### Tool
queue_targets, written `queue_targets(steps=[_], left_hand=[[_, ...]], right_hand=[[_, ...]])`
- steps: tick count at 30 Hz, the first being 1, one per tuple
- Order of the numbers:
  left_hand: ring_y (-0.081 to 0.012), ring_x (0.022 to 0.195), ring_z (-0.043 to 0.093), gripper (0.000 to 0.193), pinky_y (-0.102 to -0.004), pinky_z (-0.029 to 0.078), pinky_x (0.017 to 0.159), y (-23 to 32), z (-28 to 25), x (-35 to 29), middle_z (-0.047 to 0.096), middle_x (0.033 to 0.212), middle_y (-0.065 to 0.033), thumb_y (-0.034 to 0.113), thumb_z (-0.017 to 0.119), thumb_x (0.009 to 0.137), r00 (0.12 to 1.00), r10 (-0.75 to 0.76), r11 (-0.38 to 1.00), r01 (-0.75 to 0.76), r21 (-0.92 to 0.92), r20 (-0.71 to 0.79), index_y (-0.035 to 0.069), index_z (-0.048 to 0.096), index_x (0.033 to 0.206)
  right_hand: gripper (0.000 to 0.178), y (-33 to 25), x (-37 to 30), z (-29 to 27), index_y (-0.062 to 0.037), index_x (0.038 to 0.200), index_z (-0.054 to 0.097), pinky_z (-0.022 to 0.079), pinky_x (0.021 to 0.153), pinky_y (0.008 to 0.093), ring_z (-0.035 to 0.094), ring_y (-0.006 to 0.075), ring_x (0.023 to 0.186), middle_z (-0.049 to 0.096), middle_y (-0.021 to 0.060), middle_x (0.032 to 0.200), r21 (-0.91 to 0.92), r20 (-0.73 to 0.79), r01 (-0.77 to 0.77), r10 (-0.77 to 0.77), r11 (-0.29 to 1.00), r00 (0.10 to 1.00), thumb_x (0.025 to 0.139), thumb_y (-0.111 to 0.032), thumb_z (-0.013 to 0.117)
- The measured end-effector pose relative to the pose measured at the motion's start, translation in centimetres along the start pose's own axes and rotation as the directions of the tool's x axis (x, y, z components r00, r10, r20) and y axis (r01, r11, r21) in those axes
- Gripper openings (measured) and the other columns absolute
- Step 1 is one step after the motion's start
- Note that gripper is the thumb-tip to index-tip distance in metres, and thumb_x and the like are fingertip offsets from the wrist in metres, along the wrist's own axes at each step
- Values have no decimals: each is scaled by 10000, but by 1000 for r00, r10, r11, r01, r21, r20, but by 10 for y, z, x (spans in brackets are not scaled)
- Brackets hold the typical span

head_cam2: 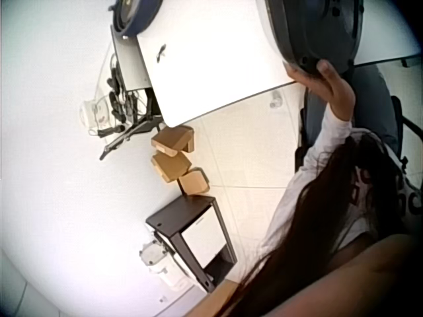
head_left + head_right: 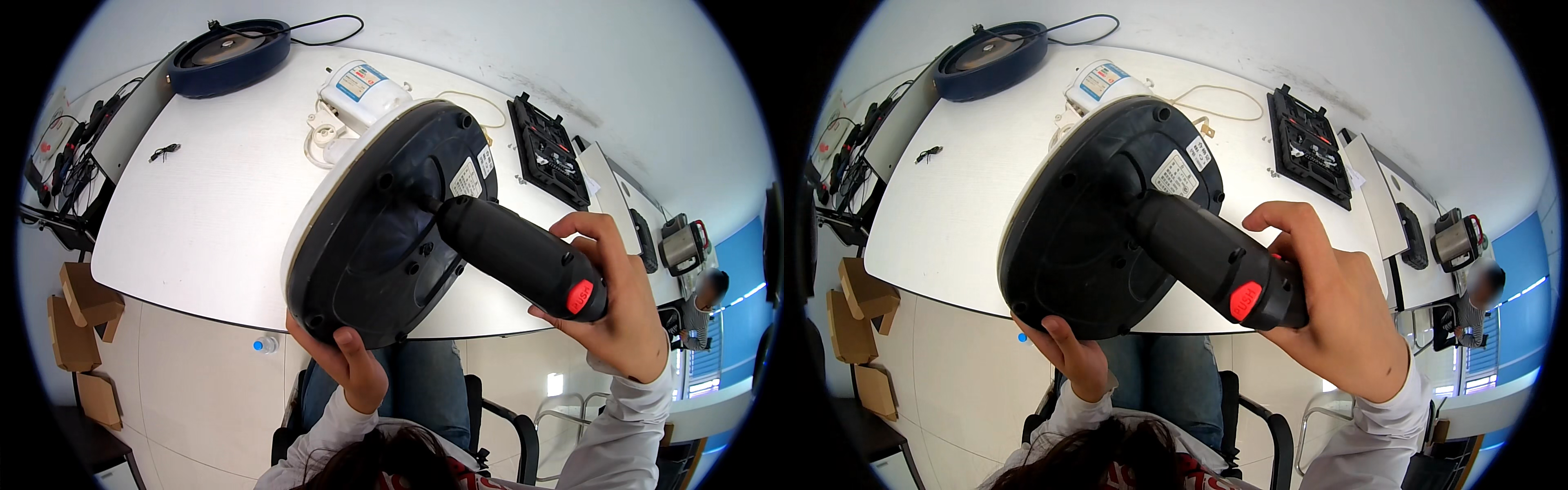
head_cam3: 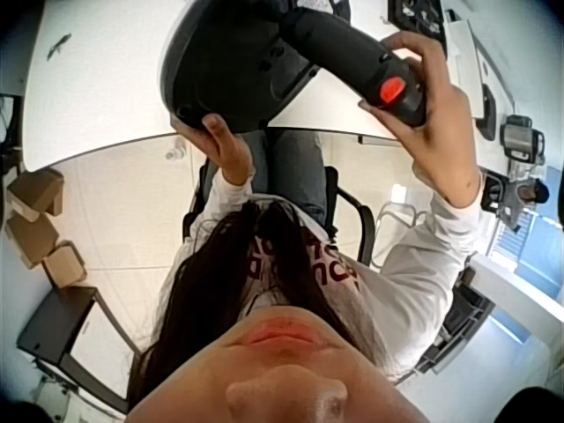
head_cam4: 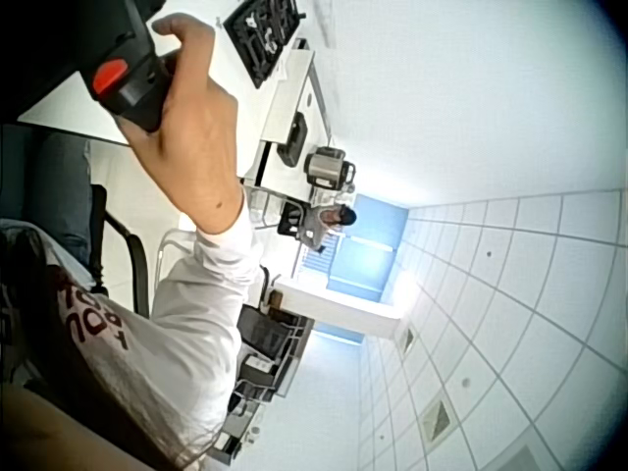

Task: The person uses a cordless electric screwdriver to fasten screws into the underside of a black plastic appliance base. They repeatedly pick up screws, align them in the holes, and drive them in while holding the base steady. The base is flipped over at the end to show the top side.

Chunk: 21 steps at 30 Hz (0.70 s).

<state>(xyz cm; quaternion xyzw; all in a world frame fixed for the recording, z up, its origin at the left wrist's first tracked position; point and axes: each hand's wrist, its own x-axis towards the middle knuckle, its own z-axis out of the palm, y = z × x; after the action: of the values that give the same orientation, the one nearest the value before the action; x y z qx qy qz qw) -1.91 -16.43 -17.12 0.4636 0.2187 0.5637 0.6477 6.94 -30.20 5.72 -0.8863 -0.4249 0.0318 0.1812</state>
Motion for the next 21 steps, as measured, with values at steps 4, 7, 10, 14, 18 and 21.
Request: queue_targets(steps=[4,7,10,14,18,21], left_hand=[[-345,1217,495,723,-406,430,1015,-31,-19,-17,433,1369,-247,512,457,976,983,158,927,-114,357,-97,-34,304,1424],[-342,1200,521,769,-397,443,1023,-8,-13,-1,451,1368,-249,539,492,952,978,29,993,-4,119,-206,-59,322,1405],[-348,1184,543,808,-383,475,1009,7,3,4,448,1379,-249,573,491,939,977,-35,997,49,61,-209,-68,326,1403],[-348,1165,565,840,-367,545,922,1,0,-3,423,1390,-256,616,423,943,986,-23,974,60,220,-165,-58,298,1429],[-349,1179,565,857,-367,563,899,-3,-3,3,406,1400,-258,640,392,938,984,-17,972,58,227,-177,-44,287,1443],[-356,1197,555,862,-377,558,907,-1,-3,5,402,1407,-261,651,374,936,984,-28,964,73,256,-173,-39,288,1446]], right_hand=[[648,6,-2,-3,-45,1191,441,483,674,285,664,226,707,664,136,802,6,21,-3,3,1000,1000,662,-28,815],[679,4,8,-2,-89,1256,401,508,635,384,685,377,766,680,172,823,-15,70,160,-158,987,985,680,-37,757],[556,4,6,-6,43,1102,368,469,570,471,624,430,721,607,200,724,19,66,237,-238,971,969,722,-75,757],[555,16,-3,-3,41,1101,373,458,533,431,635,380,666,605,158,712,-58,70,243,-239,968,968,743,-105,771],[541,16,-2,-2,-57,1206,348,442,526,407,628,362,648,627,115,733,3,66,200,-200,980,978,784,-53,685],[551,16,0,2,-26,1180,353,448,527,415,633,368,658,621,127,729,-8,35,225,-224,974,974,769,-74,718]])
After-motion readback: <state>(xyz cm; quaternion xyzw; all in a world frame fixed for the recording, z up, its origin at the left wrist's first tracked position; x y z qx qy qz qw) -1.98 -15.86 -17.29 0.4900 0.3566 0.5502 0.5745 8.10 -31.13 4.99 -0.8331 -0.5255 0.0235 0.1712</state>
